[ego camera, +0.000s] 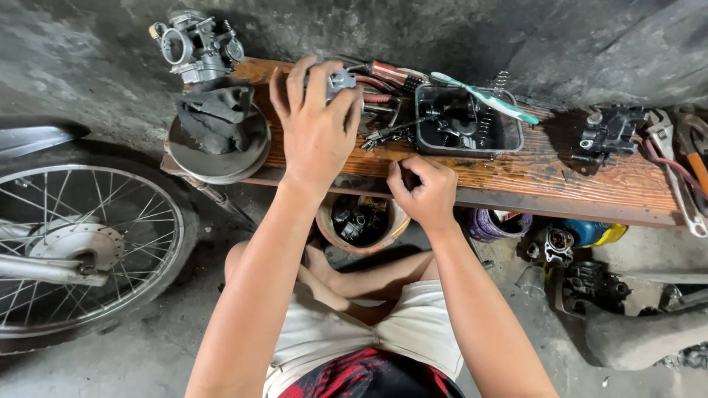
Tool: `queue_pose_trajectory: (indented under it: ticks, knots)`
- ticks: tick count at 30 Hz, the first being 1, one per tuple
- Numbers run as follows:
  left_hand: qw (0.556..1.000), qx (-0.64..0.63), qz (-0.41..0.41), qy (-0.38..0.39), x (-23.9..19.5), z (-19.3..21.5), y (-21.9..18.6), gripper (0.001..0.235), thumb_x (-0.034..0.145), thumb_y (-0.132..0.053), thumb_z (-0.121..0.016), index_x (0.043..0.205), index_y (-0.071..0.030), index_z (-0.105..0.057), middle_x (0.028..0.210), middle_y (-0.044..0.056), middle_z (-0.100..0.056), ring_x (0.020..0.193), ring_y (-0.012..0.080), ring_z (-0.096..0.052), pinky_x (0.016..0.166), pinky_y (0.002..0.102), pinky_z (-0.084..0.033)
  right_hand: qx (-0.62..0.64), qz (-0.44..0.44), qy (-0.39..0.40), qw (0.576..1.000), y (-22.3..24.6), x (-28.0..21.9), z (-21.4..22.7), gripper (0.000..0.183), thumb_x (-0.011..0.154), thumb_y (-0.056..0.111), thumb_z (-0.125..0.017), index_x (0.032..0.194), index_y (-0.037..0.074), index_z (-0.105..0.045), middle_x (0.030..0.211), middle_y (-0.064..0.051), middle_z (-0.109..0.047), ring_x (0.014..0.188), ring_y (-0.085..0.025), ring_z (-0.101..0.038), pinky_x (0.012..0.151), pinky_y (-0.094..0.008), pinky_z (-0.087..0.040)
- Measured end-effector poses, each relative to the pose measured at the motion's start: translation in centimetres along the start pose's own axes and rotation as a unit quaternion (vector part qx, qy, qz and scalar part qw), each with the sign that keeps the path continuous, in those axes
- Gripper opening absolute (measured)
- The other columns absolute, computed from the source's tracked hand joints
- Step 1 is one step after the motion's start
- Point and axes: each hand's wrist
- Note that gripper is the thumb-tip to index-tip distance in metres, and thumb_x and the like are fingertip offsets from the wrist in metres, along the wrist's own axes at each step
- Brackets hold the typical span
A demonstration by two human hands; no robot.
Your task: The person sits on the floor and assembles a carburetor on a wooden workbench. They attach a small metal component to the main body and then use a screwdriver to tighten screws, securing the parts together.
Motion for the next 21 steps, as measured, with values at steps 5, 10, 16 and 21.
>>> queue_pose_trajectory:
  ticks: [5, 10, 16, 21]
  knots:
    - [1.000, -0.008, 0.017, 0.000, -0.3, 0.3, -0.7, 0.011, 0.096, -0.016, -0.081, 0.094, -0.007, -0.077, 0.131, 0.007, -0.054, 0.132, 0.0304, -0.041, 0.116, 0.063, -0.027, 0.005, -0.002, -0.004, 1.000, 0.1, 0.0, 0.0, 0.013, 0.080, -0.001, -0.076, 0.072, -0.002, -0.065, 0.059, -0.006, -0.060, 0.047, -0.017, -0.042, 0.048, -0.027, -0.038]
    - [0.999, -0.034, 0.035, 0.019, -1.0, -0.1, -0.7, 0.017, 0.092, -0.017, -0.086, 0.106, -0.011, -0.079, 0.150, 0.012, -0.043, 0.143, 0.0377, -0.036, 0.120, 0.061, -0.026, 0.011, -0.017, 0.000, 1.000, 0.2, 0.2, 0.2, 0.012, 0.079, -0.001, -0.076, 0.074, -0.003, -0.066, 0.059, -0.007, -0.060, 0.047, -0.017, -0.041, 0.047, -0.028, -0.037]
    - [0.997, -0.064, 0.047, 0.003, -1.4, -0.5, -0.8, 0.023, 0.090, -0.016, -0.089, 0.107, -0.010, -0.076, 0.148, 0.010, -0.045, 0.141, 0.0383, -0.038, 0.121, 0.058, -0.026, -0.014, -0.038, 0.013, 0.999, 0.3, 0.6, 0.2, 0.012, 0.083, 0.005, -0.076, 0.094, 0.002, -0.076, 0.069, -0.004, -0.071, 0.048, -0.015, -0.052, 0.048, -0.027, -0.044]
    - [0.994, -0.090, 0.064, 0.013, -1.8, -0.8, -0.4, 0.025, 0.088, -0.013, -0.088, 0.108, -0.011, -0.074, 0.154, 0.011, -0.041, 0.147, 0.0395, -0.033, 0.125, 0.060, -0.024, -0.113, -0.026, 0.060, 0.991, -0.6, 0.7, -0.2, 0.031, 0.083, 0.013, -0.072, 0.114, 0.012, -0.077, 0.084, -0.003, -0.079, 0.050, -0.024, -0.060, 0.053, -0.032, -0.050]
Point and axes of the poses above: each hand's wrist, its own x-axis towards the middle knuckle, its own z-axis out of the back of the hand, y = z × x
